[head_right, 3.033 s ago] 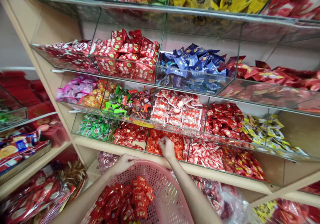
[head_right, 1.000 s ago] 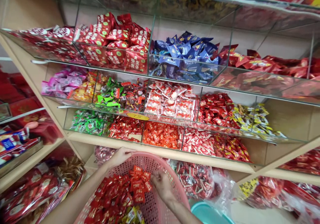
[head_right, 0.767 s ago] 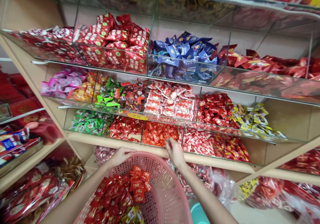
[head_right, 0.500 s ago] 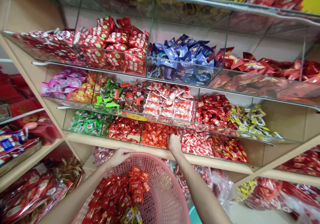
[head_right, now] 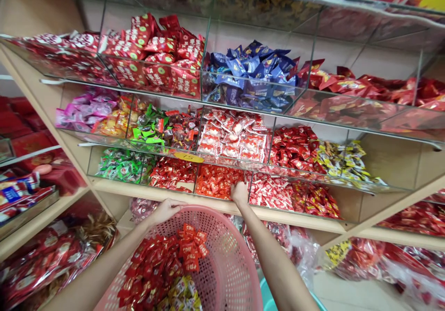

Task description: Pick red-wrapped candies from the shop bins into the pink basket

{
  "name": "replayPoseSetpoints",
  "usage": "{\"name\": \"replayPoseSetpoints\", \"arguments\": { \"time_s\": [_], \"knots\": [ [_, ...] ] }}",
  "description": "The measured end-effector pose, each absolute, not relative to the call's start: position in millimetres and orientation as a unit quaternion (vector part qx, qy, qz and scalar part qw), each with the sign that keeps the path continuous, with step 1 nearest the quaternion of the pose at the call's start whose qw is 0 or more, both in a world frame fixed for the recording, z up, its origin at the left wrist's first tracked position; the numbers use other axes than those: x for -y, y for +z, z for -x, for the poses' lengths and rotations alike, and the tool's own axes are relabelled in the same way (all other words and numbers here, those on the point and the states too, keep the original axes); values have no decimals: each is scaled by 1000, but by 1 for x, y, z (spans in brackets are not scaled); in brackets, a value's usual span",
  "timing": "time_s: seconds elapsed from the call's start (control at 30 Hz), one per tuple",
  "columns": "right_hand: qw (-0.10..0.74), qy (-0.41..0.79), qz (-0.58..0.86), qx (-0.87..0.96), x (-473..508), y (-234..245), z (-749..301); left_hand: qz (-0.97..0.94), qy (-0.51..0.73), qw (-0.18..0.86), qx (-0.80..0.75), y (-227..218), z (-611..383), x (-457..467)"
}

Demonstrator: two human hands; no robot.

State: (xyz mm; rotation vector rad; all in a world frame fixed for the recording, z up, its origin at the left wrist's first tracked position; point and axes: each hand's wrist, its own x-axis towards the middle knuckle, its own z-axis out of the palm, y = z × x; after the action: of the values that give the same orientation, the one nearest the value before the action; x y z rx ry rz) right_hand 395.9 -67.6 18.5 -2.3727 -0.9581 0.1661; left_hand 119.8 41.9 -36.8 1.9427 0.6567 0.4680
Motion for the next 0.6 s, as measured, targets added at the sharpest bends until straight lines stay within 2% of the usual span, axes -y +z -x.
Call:
{"name": "replayPoseSetpoints", "arguments": {
  "time_s": [0.4,0.6],
  "knots": [
    [415,123,826,361,73,11,-388,-788,189,516,-278,-46,-118,-48],
    [577,210,699,366,98,34,-359,-787,205,516,-269,-47,-120,-48]
  ]
}}
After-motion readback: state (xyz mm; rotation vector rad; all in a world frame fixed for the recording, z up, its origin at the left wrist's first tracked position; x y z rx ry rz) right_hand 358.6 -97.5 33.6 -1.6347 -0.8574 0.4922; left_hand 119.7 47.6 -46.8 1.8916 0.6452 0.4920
